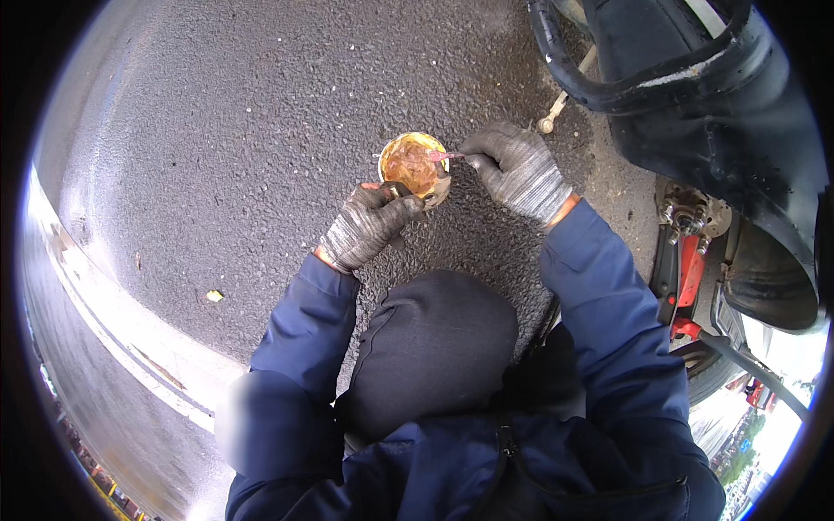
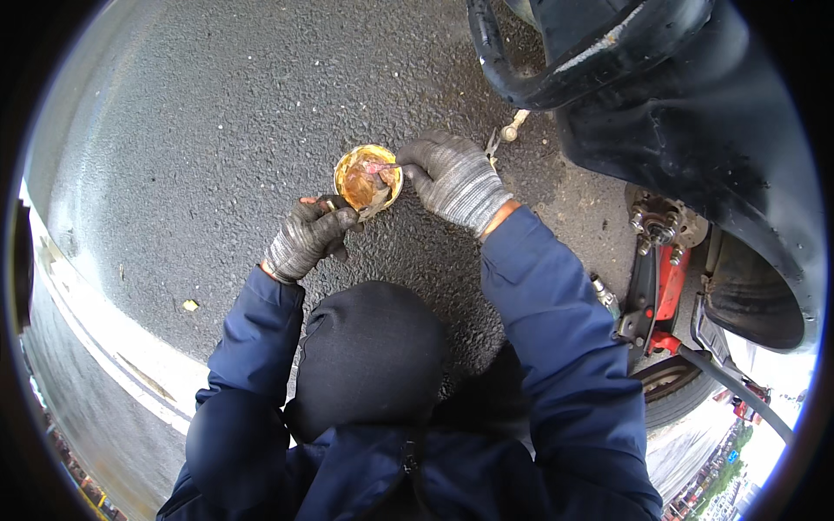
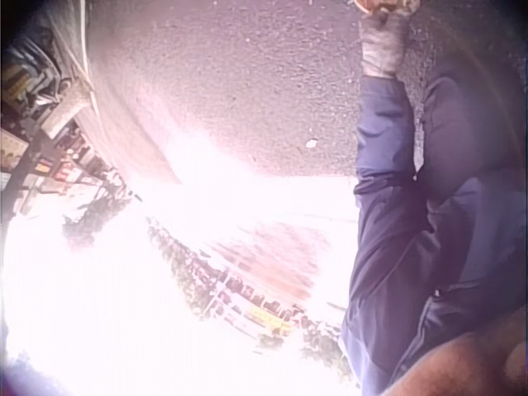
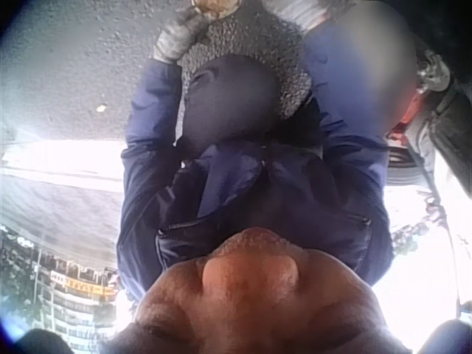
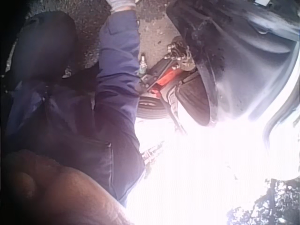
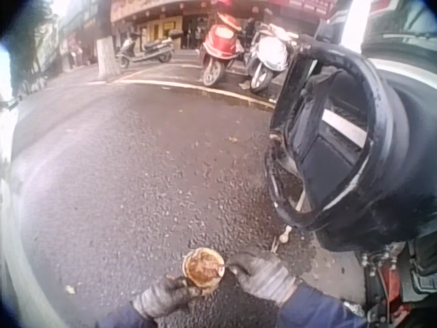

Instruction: The person kneels beside a car and uses pliers to remove a cotter pin from the wheel hub. They then apply grease to the pin and reinsert it into the hub, securing the brake assembly.

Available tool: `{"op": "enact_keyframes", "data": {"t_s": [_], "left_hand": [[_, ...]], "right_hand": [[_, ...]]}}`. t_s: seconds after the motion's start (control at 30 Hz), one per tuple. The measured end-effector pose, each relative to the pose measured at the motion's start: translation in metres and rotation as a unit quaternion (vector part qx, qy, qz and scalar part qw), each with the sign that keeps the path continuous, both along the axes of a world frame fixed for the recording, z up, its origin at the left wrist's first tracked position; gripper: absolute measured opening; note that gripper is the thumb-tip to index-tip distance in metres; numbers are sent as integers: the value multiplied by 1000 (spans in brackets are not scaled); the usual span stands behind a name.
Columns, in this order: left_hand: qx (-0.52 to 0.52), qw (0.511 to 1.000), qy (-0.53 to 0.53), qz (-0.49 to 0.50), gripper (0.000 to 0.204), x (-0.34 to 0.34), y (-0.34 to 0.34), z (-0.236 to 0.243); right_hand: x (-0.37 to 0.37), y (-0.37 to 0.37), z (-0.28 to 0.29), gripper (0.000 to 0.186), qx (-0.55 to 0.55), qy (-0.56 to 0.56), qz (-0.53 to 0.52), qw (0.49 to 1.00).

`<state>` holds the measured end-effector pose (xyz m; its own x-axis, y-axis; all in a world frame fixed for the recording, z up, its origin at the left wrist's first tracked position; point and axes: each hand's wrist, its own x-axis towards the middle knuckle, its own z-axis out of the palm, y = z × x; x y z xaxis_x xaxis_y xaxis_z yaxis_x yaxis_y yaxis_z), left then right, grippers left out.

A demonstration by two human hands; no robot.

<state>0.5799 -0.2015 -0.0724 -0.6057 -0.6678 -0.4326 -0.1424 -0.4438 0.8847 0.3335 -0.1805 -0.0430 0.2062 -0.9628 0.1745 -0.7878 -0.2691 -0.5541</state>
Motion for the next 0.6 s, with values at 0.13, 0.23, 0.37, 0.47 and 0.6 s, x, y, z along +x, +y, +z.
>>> {"op": "enact_keyframes", "data": {"t_s": [0.13,0.23,0.37,0.47,0.6], "left_hand": [[-161,971,-151,-94,25,0,-10,-7],[-332,907,-214,-144,24,0,-14,-12],[-396,854,-284,-184,25,0,-16,-7],[-459,799,-339,-189,25,-5,-14,1],[-514,757,-354,-193,22,-13,-12,6]], "right_hand": [[2,-7,11,16,45,97,20,994],[0,-15,17,16,149,83,12,985],[0,-19,22,21,186,106,27,977],[6,-19,23,23,177,187,29,966],[17,-22,25,18,236,235,28,943]]}}
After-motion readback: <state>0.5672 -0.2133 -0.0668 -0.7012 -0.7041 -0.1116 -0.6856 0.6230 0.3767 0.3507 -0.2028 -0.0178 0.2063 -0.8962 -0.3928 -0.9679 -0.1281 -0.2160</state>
